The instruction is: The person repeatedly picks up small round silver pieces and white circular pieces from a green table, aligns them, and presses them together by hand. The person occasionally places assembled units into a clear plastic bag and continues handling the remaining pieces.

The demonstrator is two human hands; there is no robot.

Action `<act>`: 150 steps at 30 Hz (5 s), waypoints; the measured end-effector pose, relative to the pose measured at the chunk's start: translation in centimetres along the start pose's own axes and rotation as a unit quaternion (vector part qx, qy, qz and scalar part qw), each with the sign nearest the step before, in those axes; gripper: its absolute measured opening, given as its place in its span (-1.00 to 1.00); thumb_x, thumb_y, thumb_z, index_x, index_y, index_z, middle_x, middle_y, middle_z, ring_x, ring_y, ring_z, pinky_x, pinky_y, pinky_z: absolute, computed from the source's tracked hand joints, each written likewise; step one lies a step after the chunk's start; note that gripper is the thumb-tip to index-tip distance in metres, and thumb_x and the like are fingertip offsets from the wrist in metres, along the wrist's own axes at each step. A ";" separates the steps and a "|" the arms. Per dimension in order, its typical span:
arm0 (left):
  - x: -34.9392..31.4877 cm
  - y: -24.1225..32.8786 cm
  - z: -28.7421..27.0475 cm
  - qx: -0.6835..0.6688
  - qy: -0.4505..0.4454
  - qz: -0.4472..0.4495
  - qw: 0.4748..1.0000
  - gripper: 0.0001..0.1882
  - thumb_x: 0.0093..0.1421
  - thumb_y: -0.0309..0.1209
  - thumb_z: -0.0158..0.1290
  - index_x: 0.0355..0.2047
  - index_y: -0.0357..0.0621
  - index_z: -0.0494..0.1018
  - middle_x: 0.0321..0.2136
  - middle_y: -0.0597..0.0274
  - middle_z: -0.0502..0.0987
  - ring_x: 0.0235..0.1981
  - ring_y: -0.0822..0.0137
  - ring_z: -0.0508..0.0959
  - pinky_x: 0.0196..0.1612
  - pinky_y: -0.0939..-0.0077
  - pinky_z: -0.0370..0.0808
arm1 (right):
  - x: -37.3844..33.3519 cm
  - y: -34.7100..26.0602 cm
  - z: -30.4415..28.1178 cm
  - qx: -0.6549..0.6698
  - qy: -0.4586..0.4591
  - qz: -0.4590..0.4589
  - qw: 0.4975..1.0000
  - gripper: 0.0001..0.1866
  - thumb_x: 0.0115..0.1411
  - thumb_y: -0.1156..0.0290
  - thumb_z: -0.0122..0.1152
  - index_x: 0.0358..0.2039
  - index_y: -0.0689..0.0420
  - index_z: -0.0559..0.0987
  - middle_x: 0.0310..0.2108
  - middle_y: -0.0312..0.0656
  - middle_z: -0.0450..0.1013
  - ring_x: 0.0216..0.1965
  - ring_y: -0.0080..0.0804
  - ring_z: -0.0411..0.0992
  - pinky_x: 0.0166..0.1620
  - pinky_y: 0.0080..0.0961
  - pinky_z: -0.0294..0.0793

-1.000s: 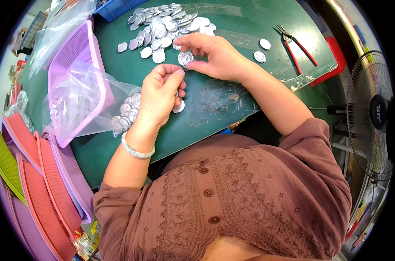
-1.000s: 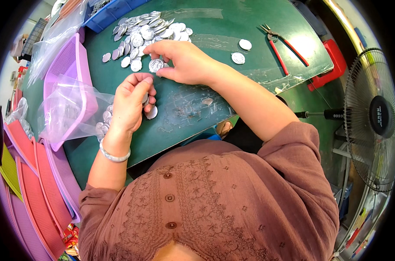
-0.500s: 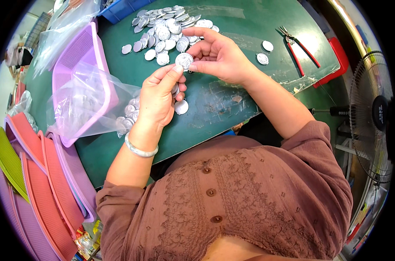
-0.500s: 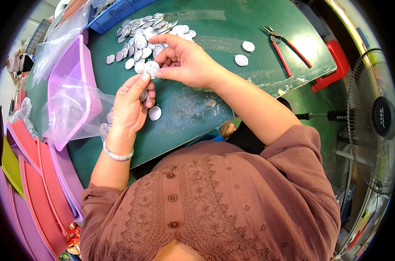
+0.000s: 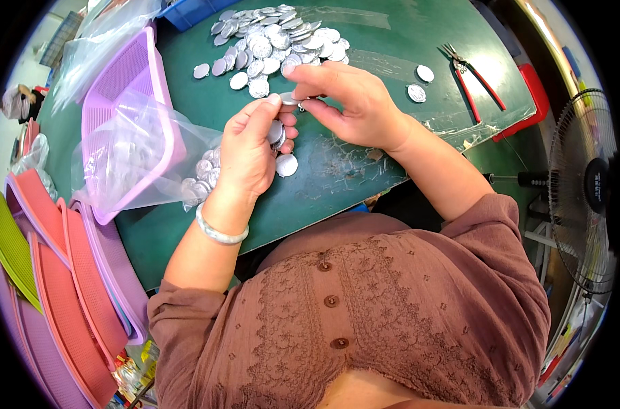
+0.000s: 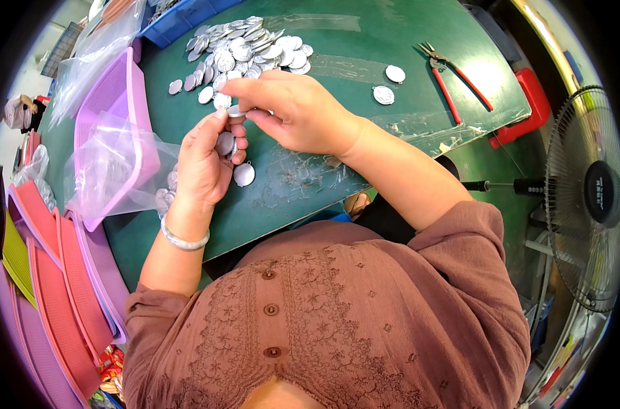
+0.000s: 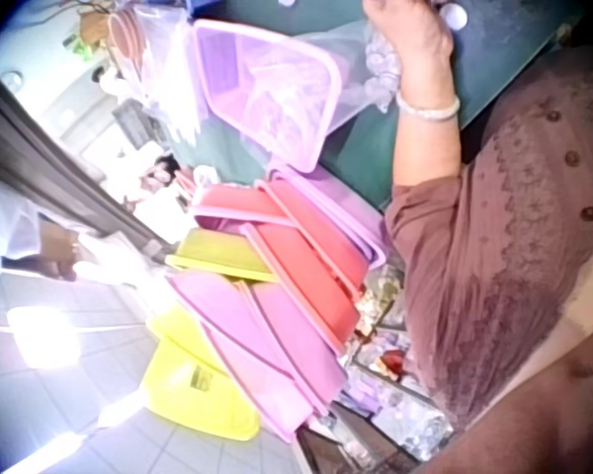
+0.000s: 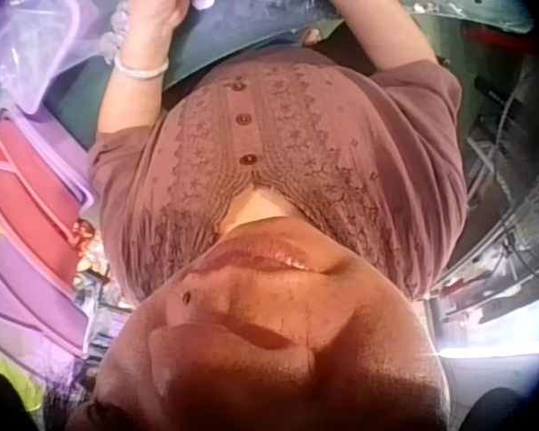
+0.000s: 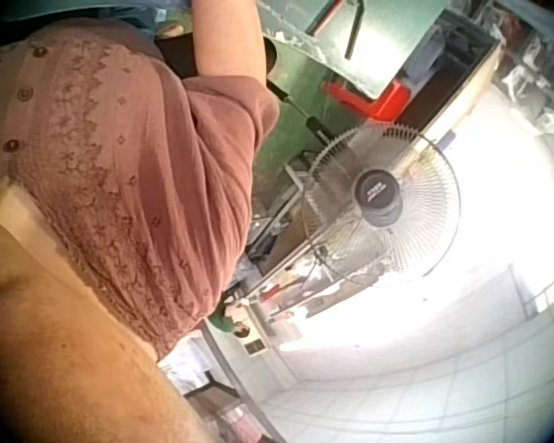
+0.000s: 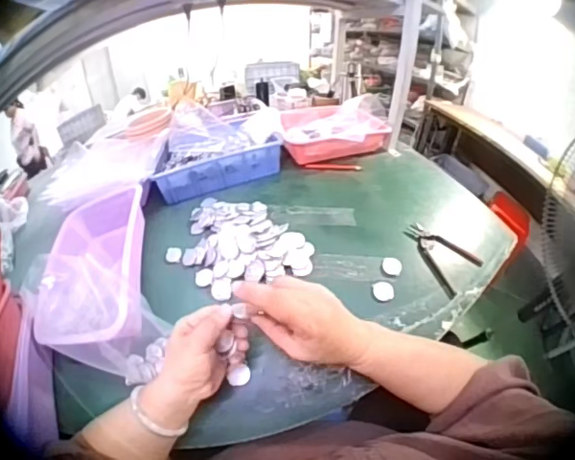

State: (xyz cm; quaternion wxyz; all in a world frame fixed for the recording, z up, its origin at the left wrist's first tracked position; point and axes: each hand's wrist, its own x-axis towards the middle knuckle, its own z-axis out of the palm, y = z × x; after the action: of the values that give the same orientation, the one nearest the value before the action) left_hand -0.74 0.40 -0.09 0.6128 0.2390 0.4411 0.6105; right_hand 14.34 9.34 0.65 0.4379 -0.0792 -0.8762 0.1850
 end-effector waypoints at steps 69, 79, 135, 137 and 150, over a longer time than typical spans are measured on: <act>0.2 0.1 -0.3 0.308 0.013 0.063 0.949 -0.87 0.15 -0.37 -0.04 -0.41 -0.16 0.40 -0.67 0.44 0.36 -0.69 0.64 0.30 -0.69 0.82 0.20 | -0.5 1.8 0.0 0.450 -0.052 0.370 0.811 -0.56 -0.03 0.64 0.12 -0.07 0.26 0.35 -0.45 -0.30 0.38 -0.44 -0.63 0.35 -0.36 -0.70 0.37; -0.1 0.3 0.4 0.239 0.015 0.022 0.971 -0.88 0.11 -0.37 0.03 -0.47 -0.13 0.38 -0.68 0.43 0.35 -0.70 0.65 0.30 -0.71 0.83 0.19 | -0.6 1.9 -0.5 0.511 -0.055 0.383 0.768 -0.59 0.04 0.58 0.10 -0.05 0.28 0.33 -0.40 -0.25 0.41 -0.41 -0.56 0.40 -0.32 -0.65 0.42; -0.5 0.9 -0.8 0.514 -0.136 0.044 0.846 -0.86 0.08 -0.53 -0.06 -0.38 -0.32 0.46 -0.59 0.39 0.45 -0.62 0.65 0.34 -0.58 0.72 0.29 | 1.5 4.2 1.7 -0.283 -0.173 0.071 0.941 -0.46 -0.16 0.40 0.26 -0.08 0.05 0.37 -0.34 -0.30 0.45 -0.26 -0.31 0.30 -0.15 -0.40 0.27; -0.6 1.2 -0.7 0.523 -0.136 0.036 0.841 -0.87 0.08 -0.53 -0.05 -0.38 -0.32 0.46 -0.57 0.38 0.46 -0.61 0.64 0.35 -0.56 0.71 0.31 | 1.4 4.6 1.9 -0.296 -0.167 0.047 0.939 -0.50 -0.13 0.35 0.24 -0.10 0.01 0.39 -0.41 -0.32 0.46 -0.25 -0.34 0.33 -0.18 -0.42 0.29; -0.1 0.8 -0.8 0.459 -0.052 0.050 0.886 -0.84 0.09 -0.43 -0.01 -0.40 -0.30 0.46 -0.63 0.42 0.38 -0.63 0.61 0.30 -0.54 0.72 0.28 | 0.4 4.9 1.8 -0.132 -0.068 0.058 0.987 -0.64 -0.04 0.44 0.15 -0.16 0.07 0.43 -0.49 -0.23 0.40 -0.33 -0.26 0.33 -0.27 -0.37 0.34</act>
State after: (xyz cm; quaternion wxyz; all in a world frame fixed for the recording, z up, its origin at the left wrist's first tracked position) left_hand -1.82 0.22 0.15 0.4255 0.5467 0.6270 0.3562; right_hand 12.52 13.51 -2.00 0.3517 -0.1742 -0.9145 0.0980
